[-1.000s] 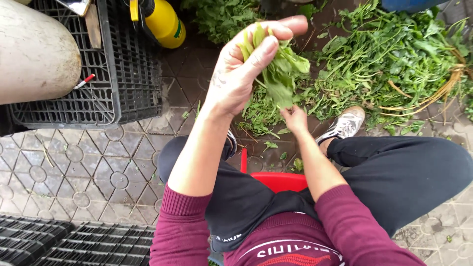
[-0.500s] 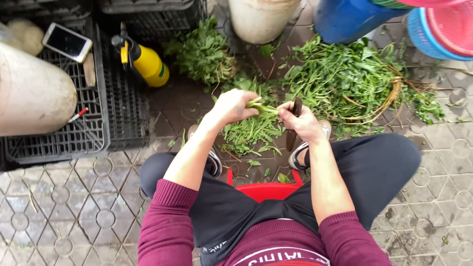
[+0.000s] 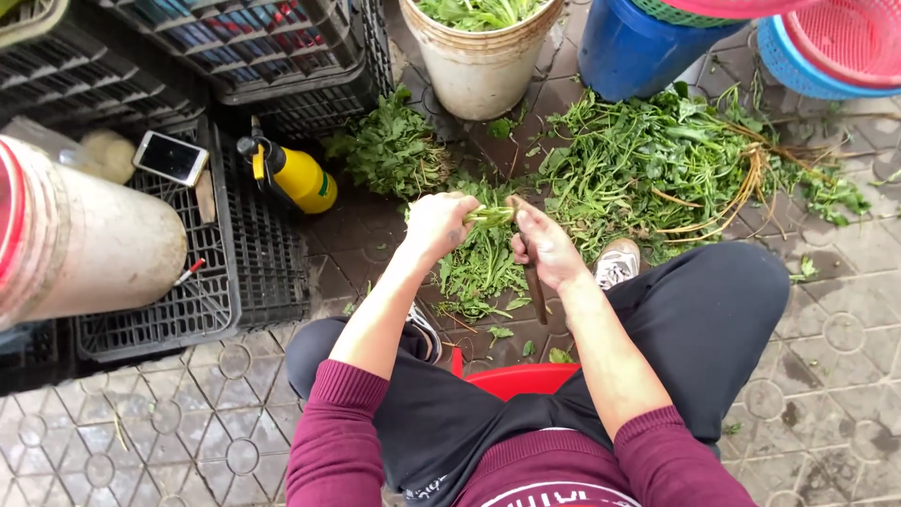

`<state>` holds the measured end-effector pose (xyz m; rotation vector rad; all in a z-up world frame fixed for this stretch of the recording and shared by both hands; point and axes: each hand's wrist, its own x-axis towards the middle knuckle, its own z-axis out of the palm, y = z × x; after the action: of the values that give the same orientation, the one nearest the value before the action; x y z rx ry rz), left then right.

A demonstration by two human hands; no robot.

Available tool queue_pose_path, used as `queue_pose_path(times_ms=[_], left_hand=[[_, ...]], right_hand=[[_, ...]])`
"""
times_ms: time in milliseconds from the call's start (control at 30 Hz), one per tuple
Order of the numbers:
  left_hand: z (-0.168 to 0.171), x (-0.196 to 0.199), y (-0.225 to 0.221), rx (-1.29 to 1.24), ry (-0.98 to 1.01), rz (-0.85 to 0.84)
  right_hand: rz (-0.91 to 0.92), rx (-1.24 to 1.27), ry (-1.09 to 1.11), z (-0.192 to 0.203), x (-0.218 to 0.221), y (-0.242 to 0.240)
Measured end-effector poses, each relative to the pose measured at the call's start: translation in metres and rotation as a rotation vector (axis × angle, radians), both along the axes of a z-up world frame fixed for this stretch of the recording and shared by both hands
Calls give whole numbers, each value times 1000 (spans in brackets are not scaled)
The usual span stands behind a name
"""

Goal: Trimming and cleaning leafy green vegetables using a small knife

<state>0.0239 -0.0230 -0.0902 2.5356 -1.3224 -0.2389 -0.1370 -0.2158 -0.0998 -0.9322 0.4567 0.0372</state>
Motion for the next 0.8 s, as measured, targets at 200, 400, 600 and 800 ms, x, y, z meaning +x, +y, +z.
queue_pose_path(times_ms=[200,400,600,800], left_hand=[[3,-12,-1,19,18,40],[26,-8,-2,21,370,241],[62,-7,-15,-193,523,291],[88,-18,-32,-725,815,231]], right_hand=[[-254,4,159,-12,9,7],[-718,302,310,-48,3,-37],[-552,244,247,-96,4,-36],[-311,25,-73,4,15,-22]])
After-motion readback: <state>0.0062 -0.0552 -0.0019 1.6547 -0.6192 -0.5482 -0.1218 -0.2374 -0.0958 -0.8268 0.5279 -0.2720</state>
